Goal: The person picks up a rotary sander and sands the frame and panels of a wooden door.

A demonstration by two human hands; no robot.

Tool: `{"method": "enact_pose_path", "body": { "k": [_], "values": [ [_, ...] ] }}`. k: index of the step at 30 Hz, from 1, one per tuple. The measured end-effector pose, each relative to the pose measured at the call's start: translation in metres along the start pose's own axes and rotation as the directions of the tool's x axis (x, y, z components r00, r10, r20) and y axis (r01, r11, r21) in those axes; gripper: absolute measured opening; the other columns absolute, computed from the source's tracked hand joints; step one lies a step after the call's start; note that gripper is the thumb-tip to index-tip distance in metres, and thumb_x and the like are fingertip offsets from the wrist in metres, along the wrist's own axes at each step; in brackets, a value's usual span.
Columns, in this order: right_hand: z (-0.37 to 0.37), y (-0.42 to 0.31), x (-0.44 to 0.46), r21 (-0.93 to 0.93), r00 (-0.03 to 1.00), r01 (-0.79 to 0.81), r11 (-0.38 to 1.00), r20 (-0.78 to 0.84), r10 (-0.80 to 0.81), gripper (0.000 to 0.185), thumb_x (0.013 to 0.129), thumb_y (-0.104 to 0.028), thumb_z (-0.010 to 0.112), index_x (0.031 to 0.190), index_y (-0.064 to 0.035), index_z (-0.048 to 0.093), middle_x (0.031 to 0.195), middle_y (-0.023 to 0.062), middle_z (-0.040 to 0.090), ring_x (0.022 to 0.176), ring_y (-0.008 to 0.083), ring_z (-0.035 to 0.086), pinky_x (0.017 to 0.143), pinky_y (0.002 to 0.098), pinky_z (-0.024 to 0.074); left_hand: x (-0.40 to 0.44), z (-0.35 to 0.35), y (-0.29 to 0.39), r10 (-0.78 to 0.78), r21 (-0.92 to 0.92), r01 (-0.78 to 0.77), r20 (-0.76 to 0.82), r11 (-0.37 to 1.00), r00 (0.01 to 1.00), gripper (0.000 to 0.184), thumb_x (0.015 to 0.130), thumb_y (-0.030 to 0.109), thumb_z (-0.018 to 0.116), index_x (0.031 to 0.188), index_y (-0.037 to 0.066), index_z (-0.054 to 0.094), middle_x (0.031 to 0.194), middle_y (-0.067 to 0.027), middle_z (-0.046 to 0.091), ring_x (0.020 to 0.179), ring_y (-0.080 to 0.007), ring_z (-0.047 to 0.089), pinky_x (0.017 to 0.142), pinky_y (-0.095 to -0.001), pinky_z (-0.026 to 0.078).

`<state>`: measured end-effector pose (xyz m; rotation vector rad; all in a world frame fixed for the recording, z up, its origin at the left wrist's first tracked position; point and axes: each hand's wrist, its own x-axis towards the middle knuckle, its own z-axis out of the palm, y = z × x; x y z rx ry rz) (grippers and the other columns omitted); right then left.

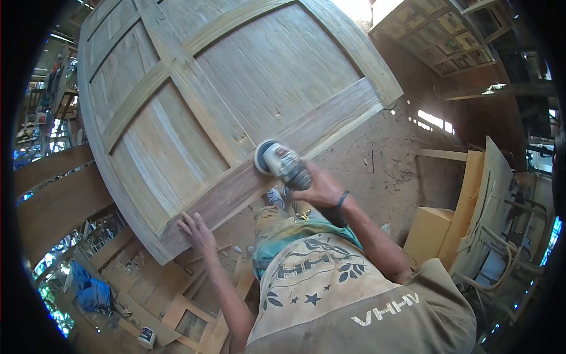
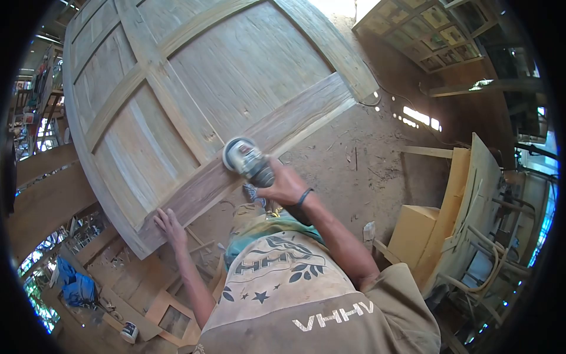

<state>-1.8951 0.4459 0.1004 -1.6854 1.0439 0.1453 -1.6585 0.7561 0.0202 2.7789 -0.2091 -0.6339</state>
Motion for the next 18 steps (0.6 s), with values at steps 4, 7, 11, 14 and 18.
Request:
{"method": "enact_pose_path", "body": {
  "k": [4, 7, 11, 14, 18],
  "values": [
    [0.054, -0.013, -0.005, -0.037, 0.978, 0.190, 0.981, 0.098, -0.185, 0.082, 0.070, -0.030, 0.079, 0.138, 0.0047, 0.047, 0.107, 0.0342, 0.067, 0.103, 0.0451, 0.067, 0.089, 0.0458, 0.0543, 0.005, -0.002, -0.025, 0.123, -0.294, -0.132, -0.048, 0.947, 0.991, 0.074, 0.108, 0.055, 0.026, 0.157, -0.002, 0.030, 0.165, -0.0278, 0.018, 0.154, -0.0397, 0.015, 0.125, -0.0451, 0.013],
    [0.073, -0.029, -0.009, -0.090, 0.941, 0.246, 0.965, 0.263, -0.215, 0.083, 0.070, -0.028, 0.078, 0.137, 0.0057, 0.045, 0.100, 0.0340, 0.068, 0.097, 0.0482, 0.067, 0.086, 0.0482, 0.0545, 0.009, 0.000, -0.038, 0.157, -0.437, -0.186, -0.102, 0.880, 0.982, 0.073, 0.108, 0.053, 0.026, 0.156, -0.002, 0.032, 0.164, -0.0278, 0.020, 0.154, -0.0381, 0.018, 0.125, -0.0441, 0.016],
    [0.073, -0.025, -0.016, -0.145, 0.903, 0.290, 0.946, 0.369, -0.220, 0.083, 0.069, -0.026, 0.079, 0.137, 0.0059, 0.044, 0.093, 0.0339, 0.068, 0.090, 0.0493, 0.067, 0.082, 0.0514, 0.0539, 0.002, 0.005, -0.028, 0.145, -0.411, -0.180, -0.117, 0.894, 0.983, 0.070, 0.109, 0.049, 0.029, 0.155, -0.003, 0.033, 0.164, -0.0272, 0.021, 0.153, -0.0394, 0.018, 0.124, -0.0451, 0.017],
    [0.036, -0.023, -0.021, -0.203, 0.929, 0.248, 0.947, 0.329, -0.172, 0.084, 0.069, -0.026, 0.079, 0.138, 0.0047, 0.044, 0.093, 0.0337, 0.068, 0.089, 0.0494, 0.067, 0.082, 0.0507, 0.0541, -0.022, 0.018, 0.008, 0.162, -0.112, -0.178, -0.141, 0.978, 0.977, 0.068, 0.108, 0.047, 0.036, 0.155, -0.002, 0.034, 0.164, -0.0266, 0.022, 0.153, -0.0412, 0.017, 0.124, -0.0474, 0.017],
    [-0.033, 0.003, -0.005, -0.192, 0.976, 0.147, 0.970, 0.191, -0.110, 0.081, 0.069, -0.026, 0.080, 0.137, 0.0044, 0.049, 0.101, 0.0311, 0.069, 0.095, 0.0435, 0.069, 0.086, 0.0457, 0.0548, -0.048, 0.050, 0.070, 0.350, 0.118, -0.338, -0.111, 0.934, 0.930, 0.072, 0.102, 0.047, 0.050, 0.158, 0.004, 0.031, 0.165, -0.0250, 0.018, 0.154, -0.0410, 0.015, 0.124, -0.0538, 0.014]
  ]
}}
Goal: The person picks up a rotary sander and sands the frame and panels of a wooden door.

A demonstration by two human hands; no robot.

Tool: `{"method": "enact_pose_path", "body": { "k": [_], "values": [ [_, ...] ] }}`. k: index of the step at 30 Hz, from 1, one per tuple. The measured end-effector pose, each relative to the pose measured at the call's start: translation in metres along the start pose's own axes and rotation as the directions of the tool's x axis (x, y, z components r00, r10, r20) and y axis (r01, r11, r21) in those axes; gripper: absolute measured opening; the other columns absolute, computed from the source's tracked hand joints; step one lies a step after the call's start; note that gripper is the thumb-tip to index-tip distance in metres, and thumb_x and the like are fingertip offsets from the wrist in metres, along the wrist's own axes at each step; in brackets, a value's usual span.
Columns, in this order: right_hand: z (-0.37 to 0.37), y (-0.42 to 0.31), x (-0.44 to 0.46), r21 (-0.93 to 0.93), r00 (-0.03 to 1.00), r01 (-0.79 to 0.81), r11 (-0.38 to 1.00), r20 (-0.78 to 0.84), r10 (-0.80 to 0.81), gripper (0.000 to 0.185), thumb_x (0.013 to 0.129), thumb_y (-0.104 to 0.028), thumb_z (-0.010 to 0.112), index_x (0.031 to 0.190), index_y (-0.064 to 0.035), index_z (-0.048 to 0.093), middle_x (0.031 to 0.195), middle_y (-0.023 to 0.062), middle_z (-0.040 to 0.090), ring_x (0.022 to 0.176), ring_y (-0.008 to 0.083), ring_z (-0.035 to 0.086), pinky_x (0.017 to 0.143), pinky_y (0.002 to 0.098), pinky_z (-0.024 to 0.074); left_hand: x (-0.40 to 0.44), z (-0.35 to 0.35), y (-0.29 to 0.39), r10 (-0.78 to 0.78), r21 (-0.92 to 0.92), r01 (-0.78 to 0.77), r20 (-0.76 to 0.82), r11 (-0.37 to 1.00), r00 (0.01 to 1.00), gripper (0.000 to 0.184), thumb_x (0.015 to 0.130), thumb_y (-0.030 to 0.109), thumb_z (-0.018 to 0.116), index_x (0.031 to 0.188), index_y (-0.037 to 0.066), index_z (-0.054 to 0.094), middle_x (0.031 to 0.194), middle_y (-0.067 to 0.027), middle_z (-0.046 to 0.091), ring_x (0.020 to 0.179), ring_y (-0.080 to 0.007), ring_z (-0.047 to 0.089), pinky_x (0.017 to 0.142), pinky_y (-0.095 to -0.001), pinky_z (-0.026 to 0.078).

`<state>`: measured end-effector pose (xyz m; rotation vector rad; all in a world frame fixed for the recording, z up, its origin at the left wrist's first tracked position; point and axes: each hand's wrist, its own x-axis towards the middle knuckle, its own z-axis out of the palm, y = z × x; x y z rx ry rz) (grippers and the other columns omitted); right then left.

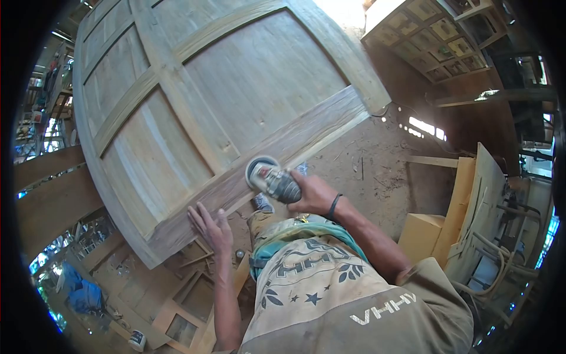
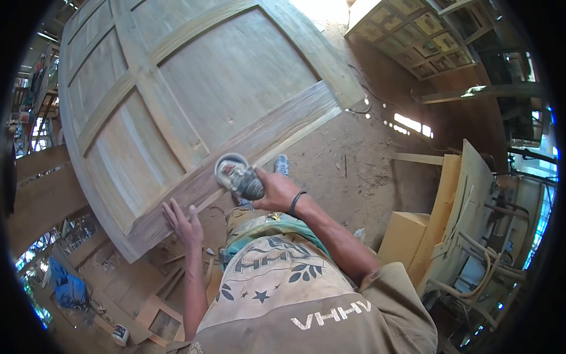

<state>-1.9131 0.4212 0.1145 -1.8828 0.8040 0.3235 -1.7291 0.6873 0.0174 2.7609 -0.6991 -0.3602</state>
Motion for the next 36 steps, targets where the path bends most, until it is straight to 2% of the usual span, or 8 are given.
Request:
{"method": "enact_pose_path", "body": {
  "k": [4, 9, 14, 22, 28, 31, 34, 36],
  "values": [
    [-0.082, 0.049, -0.004, 0.082, 0.973, -0.095, 0.992, -0.201, 0.110, 0.083, 0.066, -0.023, 0.083, 0.138, 0.0026, 0.053, 0.109, 0.0261, 0.070, 0.102, 0.0337, 0.070, 0.091, 0.0399, 0.0546, 0.005, 0.013, 0.100, 0.173, 0.012, -0.176, 0.144, 0.984, 0.974, 0.076, 0.099, 0.047, 0.054, 0.158, 0.005, 0.031, 0.166, -0.0251, 0.016, 0.155, -0.0413, 0.012, 0.123, -0.0591, 0.007],
    [-0.166, 0.117, -0.011, 0.145, 0.878, -0.257, 0.955, -0.379, 0.294, 0.068, 0.066, -0.027, 0.082, 0.126, -0.0018, 0.061, 0.103, 0.0173, 0.073, 0.092, 0.0264, 0.071, 0.083, 0.0383, 0.0567, 0.003, 0.056, 0.206, 0.412, -0.118, -0.396, 0.171, 0.910, 0.895, 0.076, 0.096, 0.046, 0.057, 0.155, 0.002, 0.036, 0.165, -0.0240, 0.021, 0.155, -0.0373, 0.015, 0.124, -0.0569, 0.007],
    [-0.196, 0.141, -0.029, 0.211, 0.826, -0.237, 0.948, -0.470, 0.311, 0.061, 0.067, -0.027, 0.081, 0.119, -0.0022, 0.063, 0.095, 0.0113, 0.070, 0.084, 0.0216, 0.068, 0.079, 0.0361, 0.0556, -0.015, 0.075, 0.244, 0.566, -0.281, -0.509, 0.184, 0.814, 0.804, 0.074, 0.095, 0.044, 0.061, 0.151, -0.001, 0.042, 0.163, -0.0238, 0.027, 0.154, -0.0389, 0.019, 0.123, -0.0578, 0.010],
    [-0.091, 0.097, -0.039, 0.325, 0.907, -0.197, 0.925, -0.297, 0.298, 0.061, 0.067, -0.023, 0.081, 0.121, -0.0008, 0.063, 0.101, 0.0125, 0.072, 0.092, 0.0214, 0.069, 0.086, 0.0353, 0.0546, -0.027, 0.042, 0.148, 0.542, -0.204, -0.503, 0.255, 0.840, 0.801, 0.077, 0.091, 0.036, 0.068, 0.154, 0.004, 0.038, 0.165, -0.0175, 0.026, 0.155, -0.0333, 0.019, 0.125, -0.0547, 0.012],
    [0.002, 0.041, -0.030, 0.185, 0.967, -0.097, 0.978, -0.215, 0.137, 0.086, 0.067, -0.027, 0.081, 0.140, 0.0031, 0.048, 0.113, 0.0279, 0.069, 0.105, 0.0392, 0.069, 0.093, 0.0431, 0.0535, -0.039, 0.005, 0.041, 0.383, -0.106, -0.368, 0.228, 0.924, 0.895, 0.082, 0.089, 0.032, 0.069, 0.157, 0.005, 0.032, 0.166, -0.0179, 0.024, 0.155, -0.0337, 0.018, 0.125, -0.0535, 0.012],
    [0.035, 0.010, -0.025, 0.174, 0.983, -0.132, 0.976, -0.102, 0.151, 0.091, 0.068, -0.029, 0.079, 0.144, 0.0044, 0.042, 0.111, 0.0340, 0.067, 0.104, 0.0441, 0.068, 0.092, 0.0449, 0.0538, -0.044, -0.013, -0.009, 0.284, -0.085, -0.273, 0.161, 0.958, 0.945, 0.083, 0.089, 0.029, 0.069, 0.158, 0.004, 0.030, 0.166, -0.0195, 0.023, 0.154, -0.0363, 0.018, 0.125, -0.0550, 0.013],
    [0.067, -0.003, -0.017, 0.073, 0.994, 0.099, 0.992, -0.061, -0.095, 0.090, 0.068, -0.027, 0.077, 0.142, 0.0093, 0.041, 0.096, 0.0370, 0.067, 0.093, 0.0484, 0.068, 0.086, 0.0477, 0.0545, -0.048, -0.025, -0.053, 0.164, -0.049, -0.160, 0.103, 0.986, 0.981, 0.086, 0.088, 0.027, 0.070, 0.159, 0.004, 0.027, 0.166, -0.0206, 0.021, 0.154, -0.0383, 0.018, 0.124, -0.0562, 0.014],
    [0.073, -0.018, -0.015, 0.030, 0.996, 0.080, 0.996, 0.043, -0.081, 0.088, 0.068, -0.026, 0.077, 0.141, 0.0097, 0.041, 0.095, 0.0366, 0.067, 0.092, 0.0488, 0.068, 0.085, 0.0489, 0.0543, -0.050, -0.030, -0.066, 0.100, -0.026, -0.098, 0.071, 0.995, 0.992, 0.088, 0.087, 0.024, 0.071, 0.159, 0.005, 0.026, 0.166, -0.0209, 0.020, 0.154, -0.0391, 0.018, 0.123, -0.0568, 0.015]
  ]
}}
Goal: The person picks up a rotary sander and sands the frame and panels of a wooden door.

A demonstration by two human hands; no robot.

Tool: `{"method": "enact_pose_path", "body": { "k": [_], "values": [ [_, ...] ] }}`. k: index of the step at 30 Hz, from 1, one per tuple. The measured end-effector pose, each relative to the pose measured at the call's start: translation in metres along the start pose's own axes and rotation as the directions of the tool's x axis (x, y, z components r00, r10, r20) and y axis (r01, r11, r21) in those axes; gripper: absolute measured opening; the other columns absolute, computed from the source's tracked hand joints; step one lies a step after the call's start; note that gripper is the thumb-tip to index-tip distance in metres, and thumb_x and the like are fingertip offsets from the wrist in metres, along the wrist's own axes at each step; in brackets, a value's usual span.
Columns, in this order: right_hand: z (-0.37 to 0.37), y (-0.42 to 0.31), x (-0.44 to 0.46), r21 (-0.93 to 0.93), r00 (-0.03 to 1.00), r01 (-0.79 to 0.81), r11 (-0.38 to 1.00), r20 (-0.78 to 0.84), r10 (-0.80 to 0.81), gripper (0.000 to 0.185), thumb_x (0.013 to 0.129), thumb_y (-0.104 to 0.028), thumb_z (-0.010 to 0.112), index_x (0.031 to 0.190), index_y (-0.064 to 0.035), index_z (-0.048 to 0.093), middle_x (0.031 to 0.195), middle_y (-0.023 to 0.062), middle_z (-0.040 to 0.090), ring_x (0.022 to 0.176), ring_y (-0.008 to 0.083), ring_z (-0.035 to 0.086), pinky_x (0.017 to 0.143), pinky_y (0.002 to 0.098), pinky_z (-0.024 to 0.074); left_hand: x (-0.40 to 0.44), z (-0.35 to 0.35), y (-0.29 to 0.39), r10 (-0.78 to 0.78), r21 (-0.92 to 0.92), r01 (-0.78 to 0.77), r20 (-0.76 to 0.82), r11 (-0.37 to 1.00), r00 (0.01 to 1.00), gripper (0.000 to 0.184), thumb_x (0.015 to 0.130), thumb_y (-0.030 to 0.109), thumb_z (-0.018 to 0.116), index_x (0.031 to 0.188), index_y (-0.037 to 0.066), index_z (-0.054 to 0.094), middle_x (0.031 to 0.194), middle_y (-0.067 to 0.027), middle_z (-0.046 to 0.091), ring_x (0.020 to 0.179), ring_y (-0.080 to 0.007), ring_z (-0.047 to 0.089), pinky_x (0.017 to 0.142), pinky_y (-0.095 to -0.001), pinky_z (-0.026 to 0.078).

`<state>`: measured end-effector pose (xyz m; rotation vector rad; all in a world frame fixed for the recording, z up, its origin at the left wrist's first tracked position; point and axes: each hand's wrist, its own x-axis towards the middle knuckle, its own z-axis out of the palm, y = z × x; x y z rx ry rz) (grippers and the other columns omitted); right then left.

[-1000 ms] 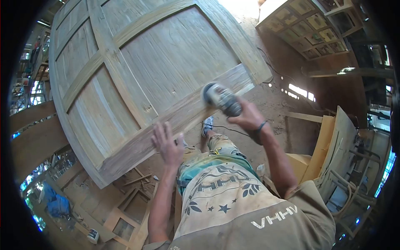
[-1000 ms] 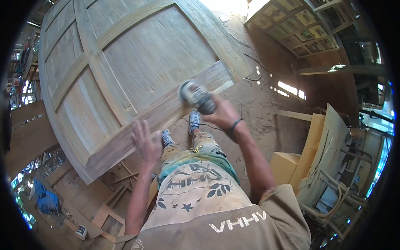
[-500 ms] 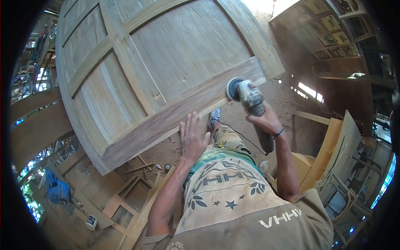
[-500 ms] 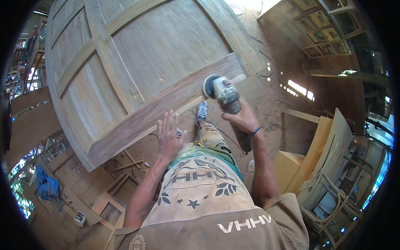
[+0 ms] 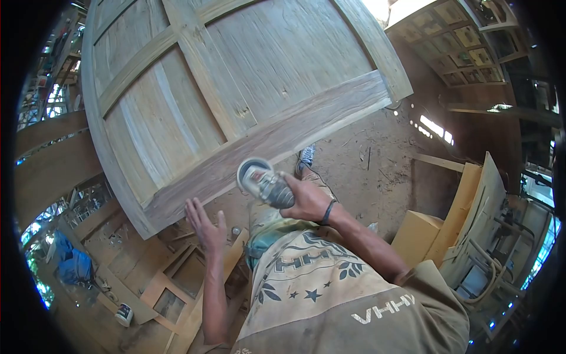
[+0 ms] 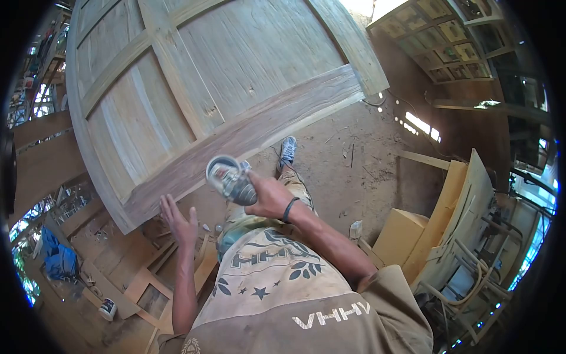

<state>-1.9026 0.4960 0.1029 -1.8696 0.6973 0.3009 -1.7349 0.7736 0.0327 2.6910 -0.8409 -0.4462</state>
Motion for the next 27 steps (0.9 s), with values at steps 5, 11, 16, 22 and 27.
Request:
{"method": "enact_pose_path", "body": {
  "k": [5, 11, 16, 22, 27],
  "values": [
    [-0.024, 0.001, -0.007, -0.100, 0.995, -0.061, 0.993, 0.070, 0.068, 0.086, 0.069, -0.026, 0.076, 0.143, 0.0048, 0.042, 0.107, 0.0341, 0.066, 0.102, 0.0485, 0.066, 0.088, 0.0488, 0.0536, 0.006, 0.005, 0.022, -0.058, 0.012, 0.058, 0.022, 0.998, 0.998, 0.090, 0.086, 0.027, 0.071, 0.159, 0.003, 0.024, 0.166, -0.0237, 0.014, 0.154, -0.0412, 0.014, 0.124, -0.0581, 0.012],
    [-0.131, 0.059, -0.043, 0.036, 0.960, -0.240, 0.970, -0.141, 0.243, 0.081, 0.068, -0.026, 0.080, 0.138, 0.0045, 0.052, 0.108, 0.0295, 0.069, 0.101, 0.0379, 0.070, 0.090, 0.0409, 0.0547, 0.037, 0.040, 0.133, 0.205, -0.027, -0.204, 0.069, 0.979, 0.976, 0.091, 0.083, 0.028, 0.074, 0.158, 0.003, 0.029, 0.166, -0.0224, 0.018, 0.154, -0.0409, 0.016, 0.124, -0.0581, 0.011],
    [-0.222, 0.093, -0.058, -0.018, 0.923, -0.312, 0.950, -0.244, 0.298, 0.079, 0.065, -0.028, 0.081, 0.133, 0.0038, 0.057, 0.105, 0.0254, 0.071, 0.097, 0.0326, 0.071, 0.090, 0.0382, 0.0548, 0.068, 0.084, 0.235, 0.401, -0.097, -0.391, 0.127, 0.915, 0.907, 0.090, 0.083, 0.030, 0.075, 0.156, 0.001, 0.031, 0.166, -0.0213, 0.021, 0.155, -0.0372, 0.016, 0.124, -0.0577, 0.009],
    [-0.273, 0.108, -0.071, 0.090, 0.834, -0.435, 0.896, -0.335, 0.438, 0.066, 0.064, -0.033, 0.080, 0.120, -0.0018, 0.064, 0.095, 0.0121, 0.071, 0.085, 0.0222, 0.068, 0.082, 0.0354, 0.0543, 0.074, 0.109, 0.298, 0.575, -0.209, -0.542, 0.162, 0.814, 0.802, 0.081, 0.085, 0.029, 0.072, 0.153, 0.001, 0.038, 0.163, -0.0204, 0.029, 0.154, -0.0338, 0.021, 0.124, -0.0583, 0.012],
    [-0.250, 0.108, -0.072, 0.123, 0.858, -0.407, 0.905, -0.287, 0.425, 0.064, 0.066, -0.032, 0.080, 0.120, -0.0028, 0.065, 0.099, 0.0137, 0.072, 0.090, 0.0231, 0.069, 0.084, 0.0359, 0.0549, 0.073, 0.097, 0.272, 0.610, -0.239, -0.564, 0.217, 0.790, 0.762, 0.077, 0.086, 0.025, 0.070, 0.152, 0.001, 0.040, 0.163, -0.0182, 0.031, 0.154, -0.0318, 0.024, 0.124, -0.0566, 0.014]
  ]
}}
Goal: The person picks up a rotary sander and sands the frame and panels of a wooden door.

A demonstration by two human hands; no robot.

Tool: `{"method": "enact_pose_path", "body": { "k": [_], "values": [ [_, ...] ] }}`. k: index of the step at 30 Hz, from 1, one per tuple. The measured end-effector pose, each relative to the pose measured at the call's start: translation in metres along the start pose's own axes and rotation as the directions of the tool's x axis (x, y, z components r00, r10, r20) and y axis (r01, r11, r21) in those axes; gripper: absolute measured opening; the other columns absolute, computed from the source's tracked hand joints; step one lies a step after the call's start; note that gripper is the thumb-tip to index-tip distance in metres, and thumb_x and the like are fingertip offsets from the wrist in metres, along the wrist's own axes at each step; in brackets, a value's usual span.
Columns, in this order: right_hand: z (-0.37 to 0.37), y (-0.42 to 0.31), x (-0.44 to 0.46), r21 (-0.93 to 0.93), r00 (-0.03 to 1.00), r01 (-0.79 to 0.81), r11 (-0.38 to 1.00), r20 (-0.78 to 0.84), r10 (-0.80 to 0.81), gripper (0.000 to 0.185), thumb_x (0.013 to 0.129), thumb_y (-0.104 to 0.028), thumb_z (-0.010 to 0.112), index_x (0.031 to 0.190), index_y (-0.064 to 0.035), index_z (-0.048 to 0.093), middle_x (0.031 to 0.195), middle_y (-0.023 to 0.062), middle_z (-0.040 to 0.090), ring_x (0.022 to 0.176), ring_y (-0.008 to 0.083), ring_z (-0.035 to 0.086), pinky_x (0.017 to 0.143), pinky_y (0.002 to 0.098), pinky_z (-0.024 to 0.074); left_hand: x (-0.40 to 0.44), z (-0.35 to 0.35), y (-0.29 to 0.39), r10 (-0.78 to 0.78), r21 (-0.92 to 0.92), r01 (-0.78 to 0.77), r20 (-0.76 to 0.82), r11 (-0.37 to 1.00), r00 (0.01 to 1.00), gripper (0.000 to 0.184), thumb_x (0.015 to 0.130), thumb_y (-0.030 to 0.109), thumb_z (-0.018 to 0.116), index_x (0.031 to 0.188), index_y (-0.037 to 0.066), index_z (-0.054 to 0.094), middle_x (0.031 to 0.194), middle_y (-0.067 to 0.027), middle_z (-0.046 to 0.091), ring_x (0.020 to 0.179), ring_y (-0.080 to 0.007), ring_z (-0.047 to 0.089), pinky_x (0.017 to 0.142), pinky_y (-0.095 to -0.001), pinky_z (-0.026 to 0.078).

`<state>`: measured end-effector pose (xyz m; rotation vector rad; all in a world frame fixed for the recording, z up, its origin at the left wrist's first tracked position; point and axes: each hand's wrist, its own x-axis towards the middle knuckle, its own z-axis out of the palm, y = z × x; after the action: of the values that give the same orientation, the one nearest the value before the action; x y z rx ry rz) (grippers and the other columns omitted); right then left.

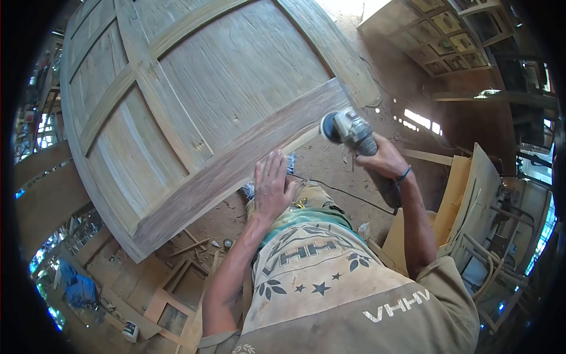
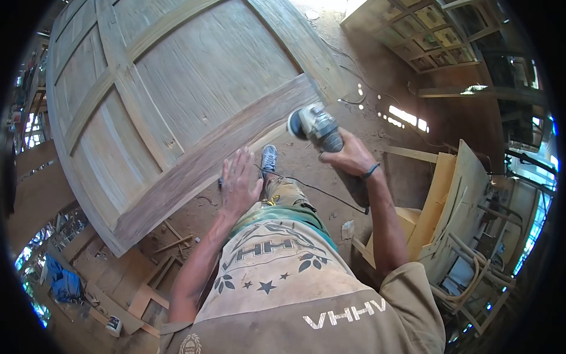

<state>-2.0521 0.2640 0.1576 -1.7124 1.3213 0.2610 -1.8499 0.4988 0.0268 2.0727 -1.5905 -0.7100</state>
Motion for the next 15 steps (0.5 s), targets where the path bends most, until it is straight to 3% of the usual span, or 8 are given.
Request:
{"method": "enact_pose_path", "body": {
  "k": [2, 7, 12, 15],
  "values": [
    [0.023, -0.008, -0.011, 0.008, 0.997, 0.043, 0.999, 0.057, -0.043, 0.065, 0.067, -0.030, 0.079, 0.123, -0.0026, 0.064, 0.105, 0.0170, 0.072, 0.095, 0.0251, 0.070, 0.088, 0.0369, 0.0553, -0.022, -0.008, -0.015, -0.057, 0.028, 0.056, 0.021, 0.998, 0.998, 0.081, 0.085, 0.027, 0.073, 0.154, 0.004, 0.038, 0.164, -0.0141, 0.032, 0.154, -0.0299, 0.023, 0.125, -0.0539, 0.013],
    [0.079, -0.044, -0.035, 0.022, 0.971, 0.085, 0.996, 0.221, -0.088, 0.070, 0.067, -0.028, 0.077, 0.128, 0.0024, 0.060, 0.109, 0.0235, 0.071, 0.100, 0.0323, 0.070, 0.092, 0.0397, 0.0536, -0.091, -0.041, -0.056, -0.207, 0.049, 0.209, -0.053, 0.977, 0.977, 0.080, 0.085, 0.024, 0.073, 0.153, 0.003, 0.038, 0.164, -0.0154, 0.031, 0.154, -0.0312, 0.024, 0.125, -0.0538, 0.014],
    [0.084, -0.052, -0.031, 0.005, 0.968, 0.124, 0.992, 0.220, -0.122, 0.069, 0.068, -0.029, 0.076, 0.127, 0.0036, 0.060, 0.109, 0.0260, 0.070, 0.101, 0.0351, 0.070, 0.091, 0.0404, 0.0533, -0.115, -0.052, -0.070, -0.313, 0.019, 0.315, -0.071, 0.949, 0.947, 0.079, 0.084, 0.026, 0.073, 0.152, 0.003, 0.040, 0.163, -0.0171, 0.031, 0.154, -0.0329, 0.023, 0.125, -0.0543, 0.014],
    [0.057, -0.043, -0.021, -0.085, 0.986, 0.048, 0.995, 0.161, -0.034, 0.067, 0.066, -0.031, 0.079, 0.122, 0.0027, 0.063, 0.105, 0.0217, 0.072, 0.097, 0.0306, 0.070, 0.089, 0.0396, 0.0540, -0.102, -0.048, -0.058, -0.328, 0.016, 0.331, -0.089, 0.944, 0.940, 0.078, 0.085, 0.025, 0.073, 0.152, 0.003, 0.040, 0.163, -0.0186, 0.031, 0.153, -0.0344, 0.023, 0.125, -0.0553, 0.012]
  ]
}}
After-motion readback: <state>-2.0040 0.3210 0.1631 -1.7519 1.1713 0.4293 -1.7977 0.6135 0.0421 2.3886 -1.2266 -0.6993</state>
